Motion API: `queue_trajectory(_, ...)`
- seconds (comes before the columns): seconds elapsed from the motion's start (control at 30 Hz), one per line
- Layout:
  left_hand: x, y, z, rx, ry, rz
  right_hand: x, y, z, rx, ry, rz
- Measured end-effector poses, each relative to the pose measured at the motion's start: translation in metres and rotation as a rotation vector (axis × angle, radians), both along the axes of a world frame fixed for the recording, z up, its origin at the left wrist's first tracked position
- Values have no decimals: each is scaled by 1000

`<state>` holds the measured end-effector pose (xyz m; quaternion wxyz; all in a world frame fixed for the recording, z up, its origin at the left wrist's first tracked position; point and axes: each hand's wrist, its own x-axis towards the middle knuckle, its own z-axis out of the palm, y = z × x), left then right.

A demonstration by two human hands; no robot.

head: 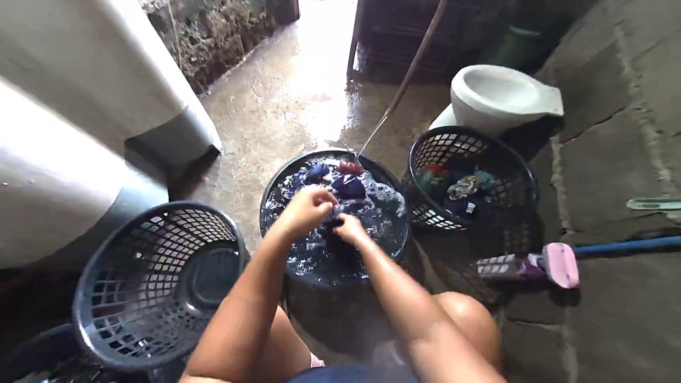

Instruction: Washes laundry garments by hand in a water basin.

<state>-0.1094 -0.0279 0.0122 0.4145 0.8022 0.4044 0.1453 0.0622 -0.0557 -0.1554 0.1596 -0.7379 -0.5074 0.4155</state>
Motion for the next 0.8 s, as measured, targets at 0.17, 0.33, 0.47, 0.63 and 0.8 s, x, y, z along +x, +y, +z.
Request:
queue_trajectory(0.17, -6, -1, -54, -199, 307, -19, -4, -29, -73, -290, 6, -53)
queue_trajectory(0.33, -14, 19, -78, -214, 406, -1, -11, 0, 30, -114, 268, -244)
queue_trajectory(0.47, -6, 19, -98, -322, 486, -2, -10, 7, 145, 221, 786, -437)
queue_trajectory(0.63, 16, 12, -95, -229, -160, 162, 11, -20, 258, 539, 1330, -631)
queue_trajectory(0.8, 4, 24, -70, -275, -742, 374, 69, -39, 185, 562, 1169, -806)
